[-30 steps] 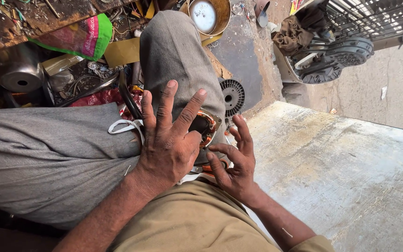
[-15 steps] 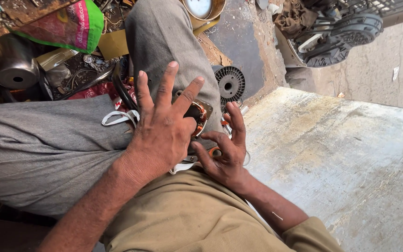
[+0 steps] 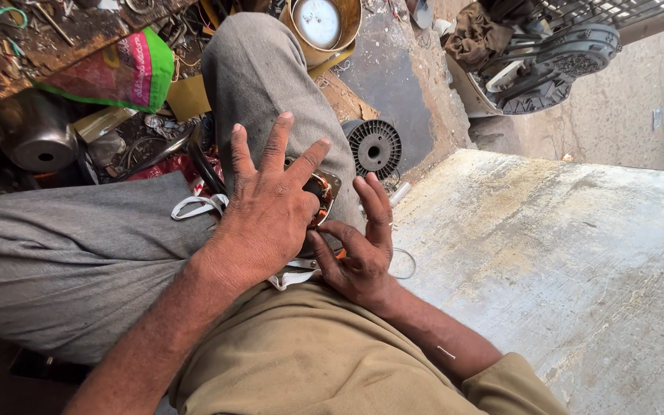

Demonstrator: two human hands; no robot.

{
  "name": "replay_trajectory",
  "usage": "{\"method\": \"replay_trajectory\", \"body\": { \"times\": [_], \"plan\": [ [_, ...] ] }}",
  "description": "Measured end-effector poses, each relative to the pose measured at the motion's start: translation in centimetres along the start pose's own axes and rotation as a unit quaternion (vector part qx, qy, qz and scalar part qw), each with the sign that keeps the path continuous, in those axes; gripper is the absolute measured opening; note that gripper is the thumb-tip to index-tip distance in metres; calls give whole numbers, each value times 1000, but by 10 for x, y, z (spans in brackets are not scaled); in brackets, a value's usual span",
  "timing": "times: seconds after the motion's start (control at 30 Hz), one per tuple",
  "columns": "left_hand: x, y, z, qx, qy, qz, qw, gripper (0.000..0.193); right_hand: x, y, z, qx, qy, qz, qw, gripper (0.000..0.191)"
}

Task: The person sits on the ground and works on a motor stator, manipulating copper windings and inserting white insulated wires into the slots. They adjust the wires by hand and occasionally use a pair of orange-handled scissors to trim or position the wires.

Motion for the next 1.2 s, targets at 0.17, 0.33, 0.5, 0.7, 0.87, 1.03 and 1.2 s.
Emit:
{"method": "replay_trajectory", "body": {
  "times": [0.17, 0.33, 0.5, 0.7, 0.87, 1.03, 1.2],
  "plan": [
    [-1, 2, 0, -39, 4, 16, 999, 21, -1, 1, 2, -22, 10, -5, 1000, 14],
    [4, 0, -1, -100, 10, 60, 993, 14, -3, -4, 2, -58, 35, -37, 997, 9],
    [16, 6, 0, 29, -25, 90, 995, 20, -14, -12, -1, -59, 1, -65, 996, 10],
    [30, 24, -1, 178, -80, 190, 962, 17, -34, -20, -1, 26, -130, -85, 988, 22],
    [40, 31, 2, 167, -59, 219, 959, 9, -45, -16, 6, -17, -151, -153, 976, 24],
    [40, 28, -1, 187, -61, 253, 947, 13, -50, -12, 15, -35, -164, -172, 971, 24],
    [41, 32, 0, 233, -70, 276, 930, 19, -49, -9, 20, -109, -124, -126, 978, 26]
  ]
}}
Point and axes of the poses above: each hand's wrist, its own x-axis away from the middle knuckle, its own y-axis out of the palm, z = x × y, the point moved 2 cm from there along -x, towards the middle knuckle, and after that the axes turned 1 degree about z, right-handed, at the moved point
